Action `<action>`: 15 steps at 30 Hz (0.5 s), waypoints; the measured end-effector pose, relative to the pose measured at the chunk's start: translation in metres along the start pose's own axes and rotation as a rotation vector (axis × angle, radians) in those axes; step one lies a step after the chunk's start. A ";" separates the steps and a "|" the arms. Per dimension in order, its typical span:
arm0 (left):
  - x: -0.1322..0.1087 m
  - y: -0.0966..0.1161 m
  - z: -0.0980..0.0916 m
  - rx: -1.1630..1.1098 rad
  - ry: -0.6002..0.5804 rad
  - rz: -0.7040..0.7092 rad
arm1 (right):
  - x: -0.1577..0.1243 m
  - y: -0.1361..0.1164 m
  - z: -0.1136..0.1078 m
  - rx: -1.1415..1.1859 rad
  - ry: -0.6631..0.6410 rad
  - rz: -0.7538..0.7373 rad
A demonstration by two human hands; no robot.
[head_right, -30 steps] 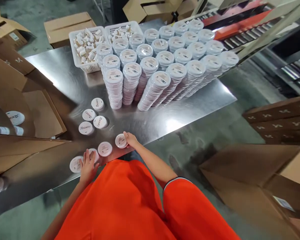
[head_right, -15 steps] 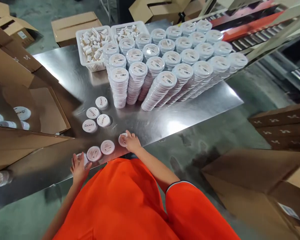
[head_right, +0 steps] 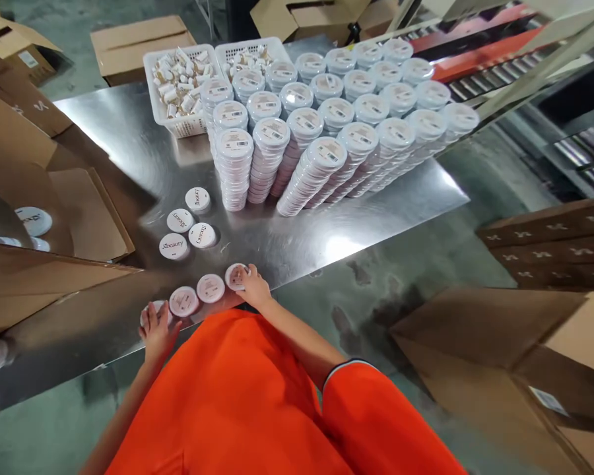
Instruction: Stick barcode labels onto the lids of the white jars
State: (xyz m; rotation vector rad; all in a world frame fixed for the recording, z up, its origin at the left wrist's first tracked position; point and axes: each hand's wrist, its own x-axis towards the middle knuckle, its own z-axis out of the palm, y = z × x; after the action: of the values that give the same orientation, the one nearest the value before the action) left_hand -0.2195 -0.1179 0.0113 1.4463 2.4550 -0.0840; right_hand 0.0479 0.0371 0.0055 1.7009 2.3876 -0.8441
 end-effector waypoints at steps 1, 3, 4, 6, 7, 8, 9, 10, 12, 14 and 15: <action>0.000 0.002 -0.002 -0.002 -0.003 -0.010 | 0.000 0.002 0.000 0.001 -0.010 -0.020; 0.000 0.009 -0.009 -0.003 -0.003 -0.040 | 0.001 0.007 -0.001 0.004 -0.025 -0.055; 0.001 0.015 -0.016 -0.005 0.009 -0.053 | 0.002 0.009 -0.002 0.011 -0.029 -0.066; 0.002 0.030 -0.040 -0.026 0.052 -0.017 | 0.004 0.014 -0.004 0.037 -0.035 -0.091; 0.001 0.038 -0.057 -0.052 0.076 0.046 | 0.005 0.017 -0.004 0.054 -0.038 -0.113; -0.002 0.046 -0.077 -0.088 0.085 0.157 | 0.006 0.019 -0.004 0.071 -0.042 -0.139; -0.008 0.052 -0.099 -0.143 0.074 0.313 | 0.008 0.021 -0.005 0.086 -0.049 -0.167; -0.017 0.056 -0.121 -0.190 0.063 0.463 | 0.009 0.023 -0.005 0.102 -0.057 -0.195; -0.044 0.056 -0.160 -0.235 0.000 0.724 | 0.011 0.028 -0.005 0.134 -0.062 -0.237; -0.081 0.047 -0.179 -0.275 -0.113 0.898 | 0.012 0.031 -0.006 0.167 -0.060 -0.253; -0.099 0.041 -0.180 -0.283 -0.140 0.893 | 0.012 0.033 -0.006 0.180 -0.060 -0.255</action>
State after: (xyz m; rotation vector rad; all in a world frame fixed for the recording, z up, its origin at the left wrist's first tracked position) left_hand -0.1784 -0.1462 0.2149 2.1349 1.4485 0.3203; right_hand 0.0741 0.0580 -0.0063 1.4172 2.5933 -1.1604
